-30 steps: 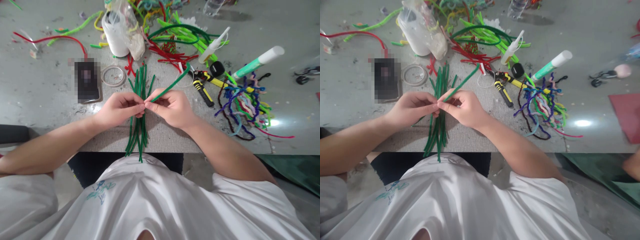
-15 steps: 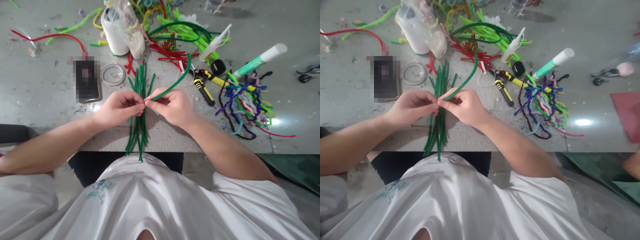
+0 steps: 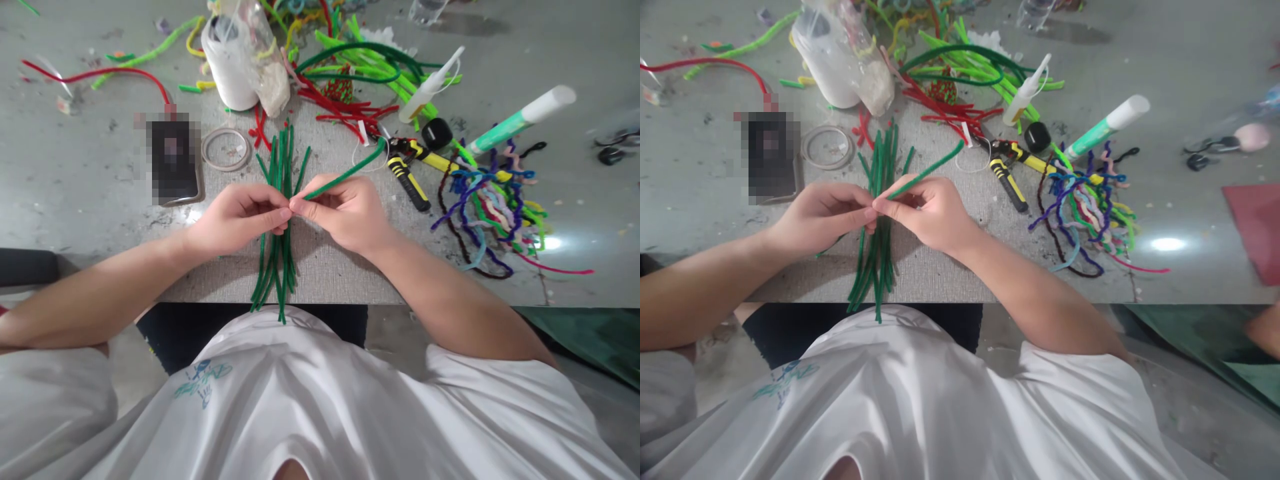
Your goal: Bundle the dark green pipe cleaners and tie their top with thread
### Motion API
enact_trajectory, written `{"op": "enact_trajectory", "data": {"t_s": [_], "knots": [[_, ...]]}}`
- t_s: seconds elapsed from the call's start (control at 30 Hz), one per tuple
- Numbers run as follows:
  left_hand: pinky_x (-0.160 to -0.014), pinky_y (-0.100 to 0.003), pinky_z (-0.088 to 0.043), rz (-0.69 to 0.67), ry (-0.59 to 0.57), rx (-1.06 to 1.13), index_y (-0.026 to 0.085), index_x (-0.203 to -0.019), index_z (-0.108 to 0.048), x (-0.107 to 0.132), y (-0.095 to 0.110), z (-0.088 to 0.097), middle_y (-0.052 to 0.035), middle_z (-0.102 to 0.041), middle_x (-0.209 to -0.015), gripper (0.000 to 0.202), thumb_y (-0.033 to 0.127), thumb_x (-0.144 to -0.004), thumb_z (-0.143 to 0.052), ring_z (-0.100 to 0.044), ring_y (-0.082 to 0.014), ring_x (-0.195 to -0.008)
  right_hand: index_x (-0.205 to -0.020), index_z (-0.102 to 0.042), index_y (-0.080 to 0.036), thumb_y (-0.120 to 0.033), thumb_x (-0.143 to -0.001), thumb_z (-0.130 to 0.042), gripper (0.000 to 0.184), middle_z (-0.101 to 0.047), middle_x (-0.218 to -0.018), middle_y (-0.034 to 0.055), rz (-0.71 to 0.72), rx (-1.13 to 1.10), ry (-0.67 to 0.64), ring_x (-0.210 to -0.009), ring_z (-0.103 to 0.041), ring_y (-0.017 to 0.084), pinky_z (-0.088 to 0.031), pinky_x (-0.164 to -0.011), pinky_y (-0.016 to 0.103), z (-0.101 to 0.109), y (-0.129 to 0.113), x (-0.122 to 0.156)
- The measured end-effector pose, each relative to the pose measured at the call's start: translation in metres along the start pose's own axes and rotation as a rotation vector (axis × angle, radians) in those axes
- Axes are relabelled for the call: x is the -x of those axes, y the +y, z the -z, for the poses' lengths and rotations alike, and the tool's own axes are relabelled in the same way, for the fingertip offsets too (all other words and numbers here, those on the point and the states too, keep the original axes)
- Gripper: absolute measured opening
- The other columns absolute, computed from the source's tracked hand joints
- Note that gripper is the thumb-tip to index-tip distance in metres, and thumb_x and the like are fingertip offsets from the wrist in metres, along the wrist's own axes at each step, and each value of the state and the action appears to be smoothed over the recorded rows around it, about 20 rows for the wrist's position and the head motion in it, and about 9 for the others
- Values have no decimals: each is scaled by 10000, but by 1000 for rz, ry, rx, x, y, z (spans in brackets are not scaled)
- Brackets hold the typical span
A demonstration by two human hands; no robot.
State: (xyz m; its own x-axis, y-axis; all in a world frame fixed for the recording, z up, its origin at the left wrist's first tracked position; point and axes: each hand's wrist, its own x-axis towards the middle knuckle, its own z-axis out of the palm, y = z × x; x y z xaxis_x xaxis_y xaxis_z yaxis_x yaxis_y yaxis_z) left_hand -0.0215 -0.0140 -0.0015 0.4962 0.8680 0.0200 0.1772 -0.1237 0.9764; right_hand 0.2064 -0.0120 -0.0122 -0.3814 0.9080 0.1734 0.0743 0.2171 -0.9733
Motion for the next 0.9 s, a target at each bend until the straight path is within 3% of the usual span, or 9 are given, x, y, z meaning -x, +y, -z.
{"op": "enact_trajectory", "data": {"t_s": [0.3, 0.43, 0.63, 0.9], "knots": [[-656, -268, -629, 11, 29, -26, 207, -844, -802, 1, -3, 1, -30, -791, -731, 279, 442, -966, -890, -772, -175, -692, -907, -865, -221, -751, -876, -959, 539, -800, -861, 44, -98, 12, 13, -785, -676, 196, -562, -678, 336, 3, -1, 2], [-678, -272, -635, 14, 25, -30, 201, -888, -826, 1, -2, 1, -32, -802, -753, 243, 416, -986, -882, -787, -180, -720, -905, -855, -227, -707, -921, -942, 488, -793, -865, 40, -67, 22, -10, -787, -668, 194, -555, -681, 341, 3, -2, 2], [-660, -267, -623, -17, 3, -18, 212, -834, -808, 2, 3, 2, -33, -809, -748, 271, 415, -990, -895, -781, -176, -708, -816, -826, -240, -765, -906, -926, 542, -786, -843, 42, -2, -33, -13, -800, -677, 203, -554, -696, 351, -1, 2, 1], [-654, -270, -618, 0, 4, -39, 208, -835, -805, 3, 3, 2, -32, -799, -732, 268, 414, -987, -879, -770, -176, -691, -887, -850, -234, -749, -926, -919, 521, -787, -854, 33, -27, 11, -19, -753, -638, 181, -515, -645, 332, 4, -3, 2]]}}
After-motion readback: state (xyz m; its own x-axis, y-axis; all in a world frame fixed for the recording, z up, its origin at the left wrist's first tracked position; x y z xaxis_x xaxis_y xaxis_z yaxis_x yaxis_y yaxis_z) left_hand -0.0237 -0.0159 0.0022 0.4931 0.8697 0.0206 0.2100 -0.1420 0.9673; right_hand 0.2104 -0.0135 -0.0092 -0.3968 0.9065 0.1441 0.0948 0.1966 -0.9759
